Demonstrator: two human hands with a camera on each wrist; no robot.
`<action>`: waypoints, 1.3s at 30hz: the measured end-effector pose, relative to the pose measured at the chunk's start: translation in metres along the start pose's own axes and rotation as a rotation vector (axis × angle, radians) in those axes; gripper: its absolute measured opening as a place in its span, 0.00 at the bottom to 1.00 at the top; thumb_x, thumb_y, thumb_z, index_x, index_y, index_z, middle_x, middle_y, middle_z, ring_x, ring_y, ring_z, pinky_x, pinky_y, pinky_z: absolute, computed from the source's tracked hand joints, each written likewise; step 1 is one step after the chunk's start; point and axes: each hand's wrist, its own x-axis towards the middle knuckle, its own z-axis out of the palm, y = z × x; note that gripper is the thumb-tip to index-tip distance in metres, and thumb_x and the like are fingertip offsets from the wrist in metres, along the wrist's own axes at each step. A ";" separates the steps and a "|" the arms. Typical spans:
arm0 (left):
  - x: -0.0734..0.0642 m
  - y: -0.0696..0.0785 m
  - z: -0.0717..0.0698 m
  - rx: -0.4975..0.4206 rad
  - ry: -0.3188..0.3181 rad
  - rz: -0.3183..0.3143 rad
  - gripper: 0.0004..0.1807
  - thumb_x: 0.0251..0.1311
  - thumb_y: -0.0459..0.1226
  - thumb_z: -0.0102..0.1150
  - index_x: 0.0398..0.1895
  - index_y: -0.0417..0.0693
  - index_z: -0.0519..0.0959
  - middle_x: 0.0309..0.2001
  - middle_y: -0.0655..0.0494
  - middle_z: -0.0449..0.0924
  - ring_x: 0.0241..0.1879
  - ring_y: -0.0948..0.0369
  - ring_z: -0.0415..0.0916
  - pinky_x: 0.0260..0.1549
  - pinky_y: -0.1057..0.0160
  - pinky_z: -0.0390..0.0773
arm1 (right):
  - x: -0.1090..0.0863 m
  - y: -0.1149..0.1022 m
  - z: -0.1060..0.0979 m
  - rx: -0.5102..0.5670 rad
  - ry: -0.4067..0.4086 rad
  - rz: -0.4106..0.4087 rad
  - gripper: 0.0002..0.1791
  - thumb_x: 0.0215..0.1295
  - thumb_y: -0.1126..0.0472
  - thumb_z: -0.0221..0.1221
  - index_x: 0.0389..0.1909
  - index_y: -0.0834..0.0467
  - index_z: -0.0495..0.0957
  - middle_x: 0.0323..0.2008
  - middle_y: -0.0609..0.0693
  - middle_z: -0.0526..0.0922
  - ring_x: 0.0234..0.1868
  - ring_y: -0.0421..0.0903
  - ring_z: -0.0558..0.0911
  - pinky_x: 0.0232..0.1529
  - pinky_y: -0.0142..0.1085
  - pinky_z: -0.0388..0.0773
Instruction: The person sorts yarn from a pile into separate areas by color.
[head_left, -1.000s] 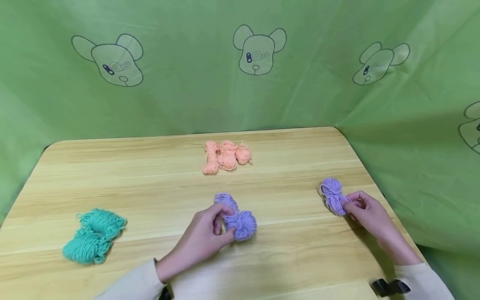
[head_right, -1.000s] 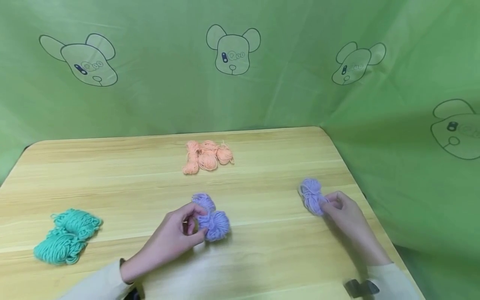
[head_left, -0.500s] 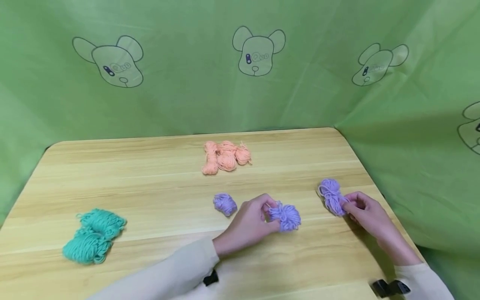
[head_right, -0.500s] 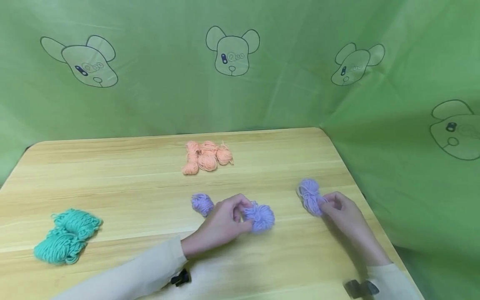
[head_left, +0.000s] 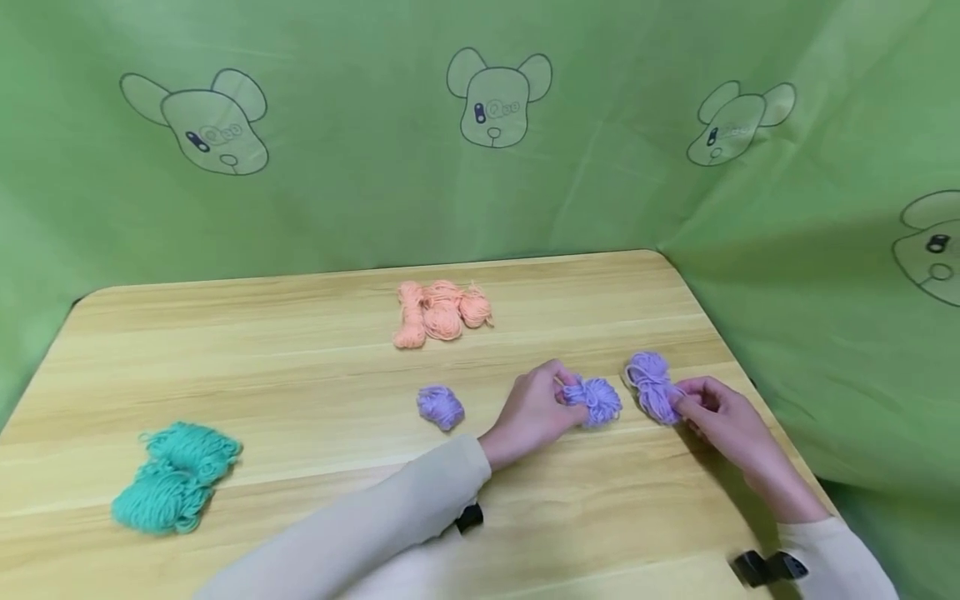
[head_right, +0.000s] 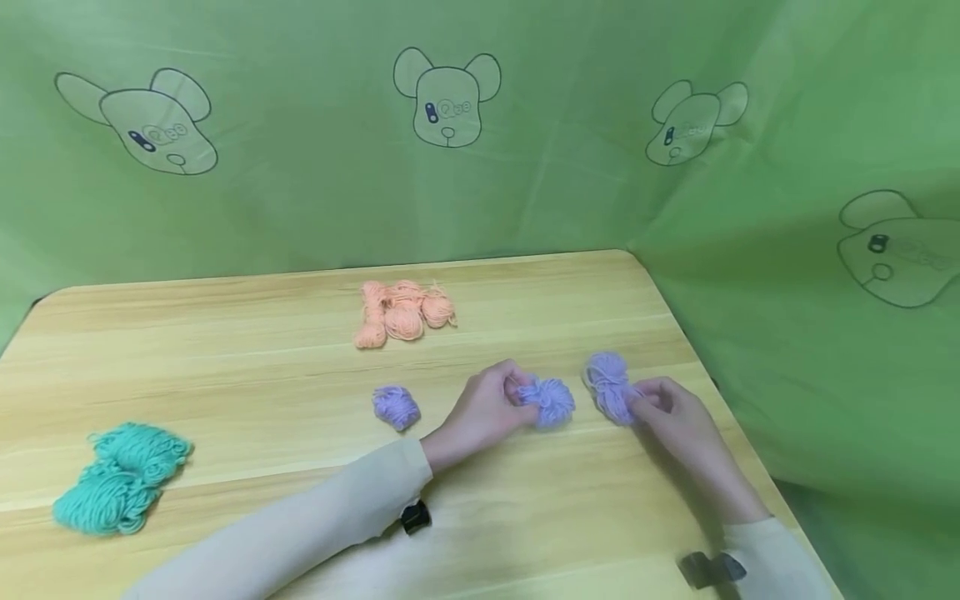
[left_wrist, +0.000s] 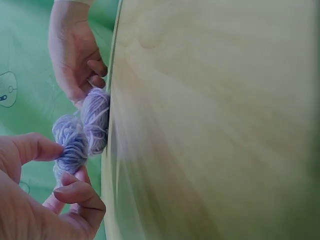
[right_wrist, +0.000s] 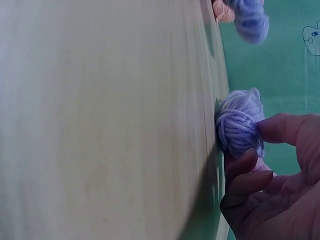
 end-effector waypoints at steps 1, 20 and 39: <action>0.002 0.001 0.002 0.003 0.002 -0.004 0.18 0.54 0.30 0.76 0.49 0.45 0.83 0.34 0.61 0.81 0.29 0.67 0.73 0.28 0.67 0.76 | -0.001 -0.001 0.000 -0.001 0.003 -0.005 0.24 0.84 0.54 0.60 0.63 0.72 0.74 0.40 0.48 0.78 0.34 0.41 0.76 0.29 0.33 0.76; 0.058 -0.046 0.049 0.113 0.042 -0.055 0.19 0.51 0.39 0.80 0.38 0.58 0.77 0.30 0.64 0.79 0.28 0.65 0.75 0.27 0.66 0.77 | -0.023 -0.031 0.009 -0.063 0.120 -0.104 0.28 0.81 0.49 0.65 0.69 0.63 0.75 0.58 0.59 0.80 0.41 0.44 0.77 0.31 0.35 0.77; 0.043 -0.015 0.045 0.162 0.001 -0.090 0.20 0.53 0.40 0.83 0.39 0.51 0.77 0.31 0.61 0.77 0.29 0.62 0.73 0.28 0.63 0.76 | -0.013 -0.042 0.030 -0.198 0.039 -0.117 0.48 0.70 0.43 0.74 0.75 0.71 0.66 0.70 0.74 0.70 0.69 0.76 0.61 0.62 0.72 0.62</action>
